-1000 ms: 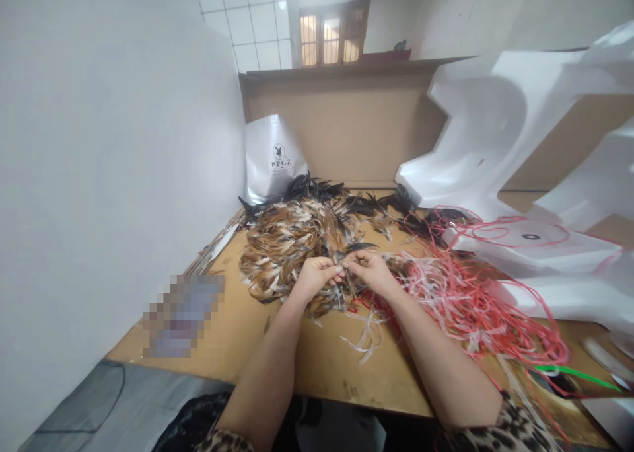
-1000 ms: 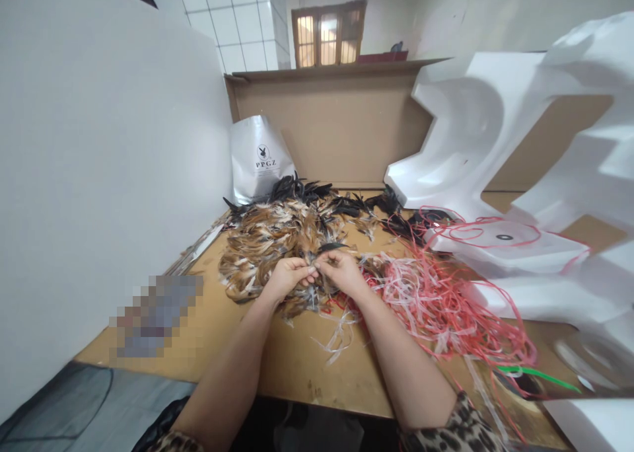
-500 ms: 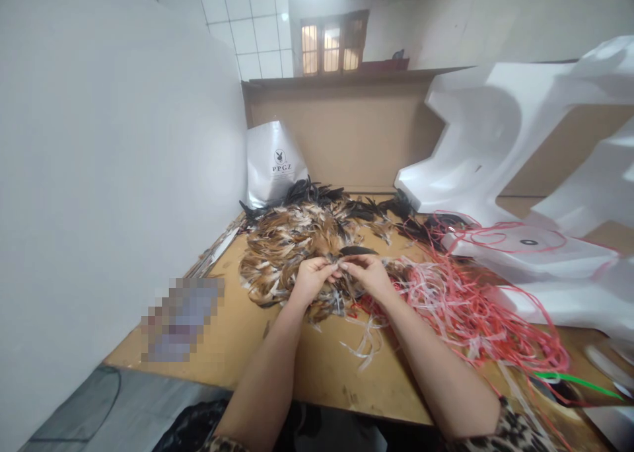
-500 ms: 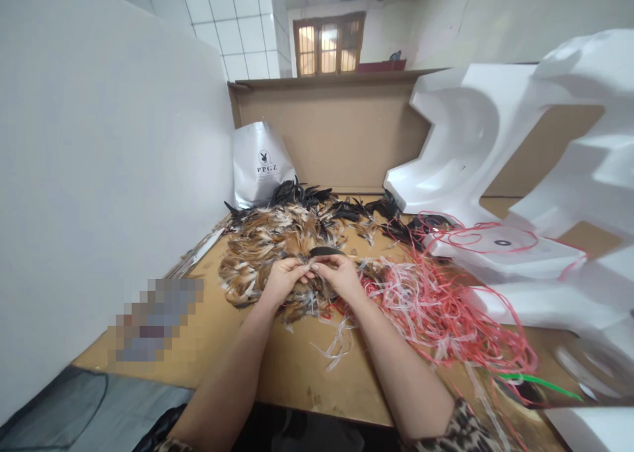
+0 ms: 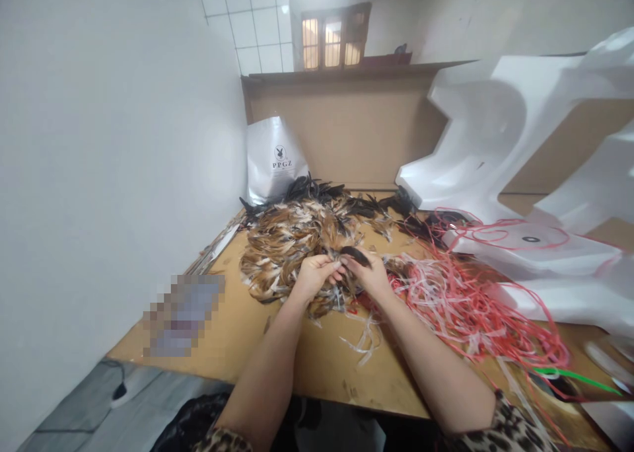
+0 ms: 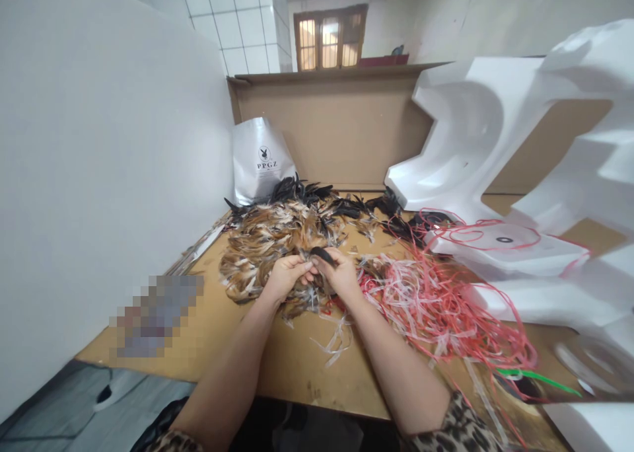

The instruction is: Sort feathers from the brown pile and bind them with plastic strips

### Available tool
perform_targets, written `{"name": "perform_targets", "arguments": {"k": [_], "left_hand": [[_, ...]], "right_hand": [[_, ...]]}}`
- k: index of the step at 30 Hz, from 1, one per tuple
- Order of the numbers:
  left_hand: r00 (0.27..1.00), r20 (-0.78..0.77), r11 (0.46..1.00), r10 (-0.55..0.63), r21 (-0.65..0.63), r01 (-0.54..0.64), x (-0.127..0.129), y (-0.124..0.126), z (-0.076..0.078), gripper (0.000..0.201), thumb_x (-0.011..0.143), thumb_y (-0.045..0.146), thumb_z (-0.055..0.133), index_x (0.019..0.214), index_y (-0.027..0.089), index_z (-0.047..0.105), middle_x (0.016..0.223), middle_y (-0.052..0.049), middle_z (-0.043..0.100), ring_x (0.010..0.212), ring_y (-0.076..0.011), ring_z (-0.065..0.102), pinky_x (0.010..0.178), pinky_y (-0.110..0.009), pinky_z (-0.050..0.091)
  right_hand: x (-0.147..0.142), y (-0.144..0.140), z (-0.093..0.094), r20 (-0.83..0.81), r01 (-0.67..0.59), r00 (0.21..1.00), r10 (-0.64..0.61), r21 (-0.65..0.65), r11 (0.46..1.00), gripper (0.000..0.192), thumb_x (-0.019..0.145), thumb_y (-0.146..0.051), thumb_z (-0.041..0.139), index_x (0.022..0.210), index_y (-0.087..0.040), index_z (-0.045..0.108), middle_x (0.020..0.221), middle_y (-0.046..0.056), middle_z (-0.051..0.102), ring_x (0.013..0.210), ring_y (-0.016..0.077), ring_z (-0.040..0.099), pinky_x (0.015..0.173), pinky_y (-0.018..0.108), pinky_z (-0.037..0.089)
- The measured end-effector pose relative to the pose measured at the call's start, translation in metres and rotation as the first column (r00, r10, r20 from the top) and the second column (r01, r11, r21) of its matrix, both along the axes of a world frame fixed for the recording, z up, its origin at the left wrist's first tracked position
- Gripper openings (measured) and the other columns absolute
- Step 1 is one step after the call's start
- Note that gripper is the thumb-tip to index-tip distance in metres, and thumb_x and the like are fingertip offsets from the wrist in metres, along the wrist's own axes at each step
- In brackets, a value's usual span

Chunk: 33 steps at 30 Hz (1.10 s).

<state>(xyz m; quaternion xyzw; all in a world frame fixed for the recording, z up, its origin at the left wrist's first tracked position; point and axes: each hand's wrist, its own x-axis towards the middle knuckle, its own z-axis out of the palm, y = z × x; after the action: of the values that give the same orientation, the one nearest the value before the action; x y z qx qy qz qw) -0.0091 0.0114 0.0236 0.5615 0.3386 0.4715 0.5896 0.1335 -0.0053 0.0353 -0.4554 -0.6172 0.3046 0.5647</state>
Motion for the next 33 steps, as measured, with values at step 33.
{"name": "perform_targets", "arguments": {"k": [33], "left_hand": [[0.962,0.206,0.977,0.18,-0.153,-0.15,-0.007,0.012,-0.008,0.023,0.063,0.032,0.063,0.07,0.01,0.06,0.068,-0.005,0.063,0.05,-0.0045,0.05,0.047,-0.016,0.036]], "right_hand": [[0.037,0.018,-0.012,0.585,-0.085,0.807,0.082,-0.023,0.996,0.009,0.072,-0.019,0.047,0.07,-0.016,0.056,0.068,0.001,0.053,0.065,0.0128,0.049,0.062,0.023,0.036]]}}
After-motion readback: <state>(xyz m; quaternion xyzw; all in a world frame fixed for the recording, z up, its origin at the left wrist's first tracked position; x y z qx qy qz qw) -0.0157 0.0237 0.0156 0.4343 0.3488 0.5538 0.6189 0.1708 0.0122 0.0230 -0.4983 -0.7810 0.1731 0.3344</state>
